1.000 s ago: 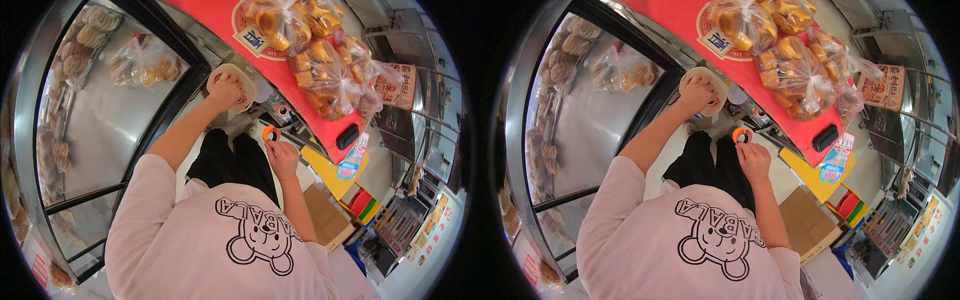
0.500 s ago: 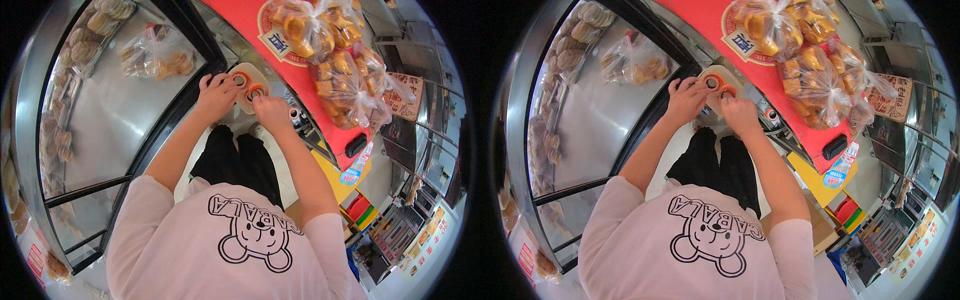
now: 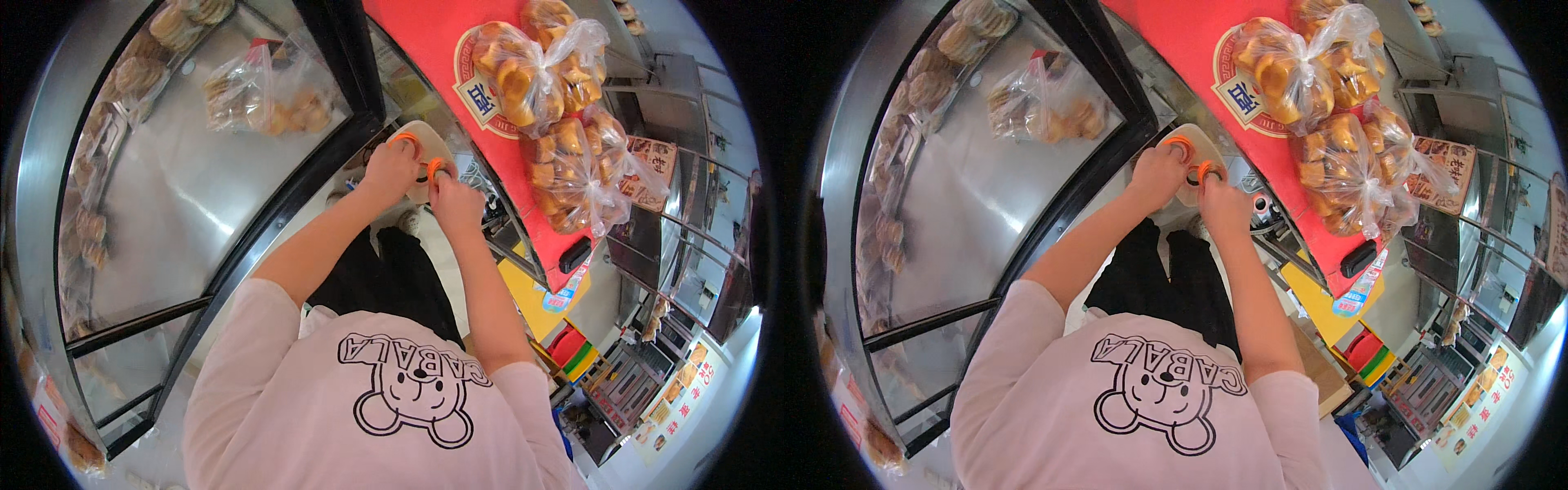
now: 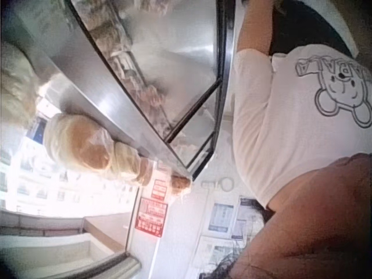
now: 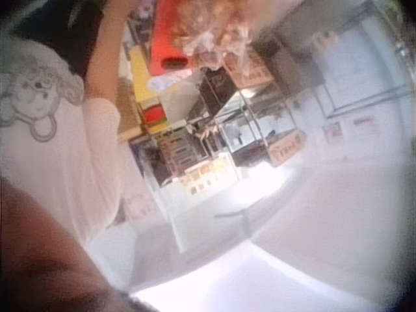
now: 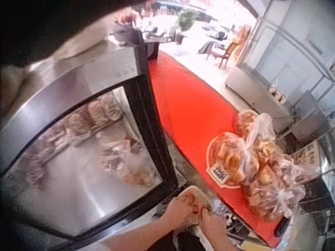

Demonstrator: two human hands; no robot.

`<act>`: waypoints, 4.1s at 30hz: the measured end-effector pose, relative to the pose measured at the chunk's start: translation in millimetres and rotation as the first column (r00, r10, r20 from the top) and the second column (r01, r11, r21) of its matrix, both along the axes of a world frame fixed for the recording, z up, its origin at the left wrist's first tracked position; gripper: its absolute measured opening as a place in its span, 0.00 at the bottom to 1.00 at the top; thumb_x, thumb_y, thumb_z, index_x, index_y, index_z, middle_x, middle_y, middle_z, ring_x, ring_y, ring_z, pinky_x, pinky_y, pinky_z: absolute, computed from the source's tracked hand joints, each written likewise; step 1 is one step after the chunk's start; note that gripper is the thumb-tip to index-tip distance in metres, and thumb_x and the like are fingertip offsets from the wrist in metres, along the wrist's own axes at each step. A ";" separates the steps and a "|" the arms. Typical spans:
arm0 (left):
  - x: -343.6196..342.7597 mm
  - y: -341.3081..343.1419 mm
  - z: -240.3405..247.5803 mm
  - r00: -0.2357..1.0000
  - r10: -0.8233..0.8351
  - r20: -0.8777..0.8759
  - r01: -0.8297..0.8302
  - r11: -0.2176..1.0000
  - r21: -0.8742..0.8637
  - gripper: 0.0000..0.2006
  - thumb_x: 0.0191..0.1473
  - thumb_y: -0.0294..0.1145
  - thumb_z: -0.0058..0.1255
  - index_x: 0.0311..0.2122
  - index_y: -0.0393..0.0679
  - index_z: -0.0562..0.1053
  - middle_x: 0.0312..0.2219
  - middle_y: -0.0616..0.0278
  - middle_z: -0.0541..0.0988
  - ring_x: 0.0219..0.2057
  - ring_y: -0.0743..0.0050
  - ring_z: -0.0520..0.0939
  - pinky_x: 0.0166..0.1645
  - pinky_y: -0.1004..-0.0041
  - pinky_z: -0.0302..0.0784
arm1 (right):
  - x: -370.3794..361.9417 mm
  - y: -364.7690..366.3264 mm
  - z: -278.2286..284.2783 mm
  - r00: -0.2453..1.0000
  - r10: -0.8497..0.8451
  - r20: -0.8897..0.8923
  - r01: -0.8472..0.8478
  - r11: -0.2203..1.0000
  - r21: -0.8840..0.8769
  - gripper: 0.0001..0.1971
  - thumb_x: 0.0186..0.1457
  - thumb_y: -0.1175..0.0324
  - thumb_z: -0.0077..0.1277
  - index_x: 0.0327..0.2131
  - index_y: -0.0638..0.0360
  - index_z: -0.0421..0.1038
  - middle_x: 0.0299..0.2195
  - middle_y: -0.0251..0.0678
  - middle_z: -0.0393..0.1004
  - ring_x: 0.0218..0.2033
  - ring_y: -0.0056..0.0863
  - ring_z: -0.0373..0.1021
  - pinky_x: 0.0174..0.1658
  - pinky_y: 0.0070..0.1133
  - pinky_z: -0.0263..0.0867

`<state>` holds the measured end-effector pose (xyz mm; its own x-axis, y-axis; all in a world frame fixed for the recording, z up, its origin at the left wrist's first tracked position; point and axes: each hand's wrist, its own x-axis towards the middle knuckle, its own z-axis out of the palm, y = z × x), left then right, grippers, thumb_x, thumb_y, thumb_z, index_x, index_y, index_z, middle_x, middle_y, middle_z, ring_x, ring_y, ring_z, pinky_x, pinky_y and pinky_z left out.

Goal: The person sits on the floor and writes on a roll of orange tape using a pen. They hold the tape roll steady with one hand while writing with the other.

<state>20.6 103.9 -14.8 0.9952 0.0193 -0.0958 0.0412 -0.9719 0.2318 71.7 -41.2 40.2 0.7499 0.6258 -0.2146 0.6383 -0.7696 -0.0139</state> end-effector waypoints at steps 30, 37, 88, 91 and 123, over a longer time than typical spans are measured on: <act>-12.3 5.7 43.7 0.988 0.135 -0.082 -0.155 0.923 -0.353 0.09 0.48 0.36 0.56 0.28 0.41 0.77 0.21 0.64 0.81 0.25 0.67 0.83 0.27 0.70 0.75 | -26.9 -50.1 23.7 0.993 0.067 0.096 -0.105 0.870 0.482 0.09 0.47 0.66 0.58 0.23 0.53 0.67 0.15 0.32 0.70 0.17 0.31 0.70 0.21 0.26 0.66; -127.3 43.7 57.4 0.669 0.407 -0.622 -0.477 -0.406 -0.779 0.07 0.56 0.34 0.53 0.33 0.42 0.75 0.15 0.70 0.73 0.15 0.86 0.70 0.19 0.81 0.63 | -6.4 -10.1 -0.3 0.932 0.333 0.144 -0.362 0.877 0.315 0.05 0.48 0.68 0.52 0.25 0.55 0.68 0.16 0.35 0.72 0.19 0.34 0.73 0.23 0.28 0.68; -59.3 -346.9 -12.6 0.902 -0.211 -0.376 -0.318 0.263 -0.911 0.08 0.45 0.18 0.61 0.28 0.37 0.71 0.36 0.56 0.80 0.32 0.79 0.81 0.39 0.77 0.79 | -88.6 -441.2 -68.6 0.331 0.157 -0.930 0.940 0.034 0.341 0.22 0.47 0.73 0.61 0.47 0.60 0.68 0.28 0.24 0.68 0.26 0.10 0.60 0.28 0.13 0.57; -53.7 -323.9 -39.0 0.922 -0.249 -0.295 -0.194 0.362 -0.912 0.07 0.42 0.19 0.62 0.27 0.36 0.73 0.34 0.57 0.81 0.31 0.80 0.81 0.38 0.78 0.79 | -79.6 -426.3 -100.1 0.247 0.106 -0.963 0.953 0.152 0.262 0.19 0.47 0.73 0.61 0.44 0.60 0.71 0.25 0.23 0.66 0.26 0.10 0.60 0.29 0.12 0.58; -211.3 -334.8 -221.9 0.948 0.216 -0.234 -0.153 -0.335 -0.930 0.14 0.59 0.21 0.47 0.51 0.35 0.70 0.44 0.54 0.77 0.43 0.69 0.80 0.47 0.70 0.79 | -231.4 -432.4 -280.2 0.278 0.198 -0.940 0.874 0.355 0.333 0.13 0.59 0.62 0.51 0.44 0.60 0.73 0.34 0.31 0.77 0.32 0.15 0.71 0.35 0.15 0.67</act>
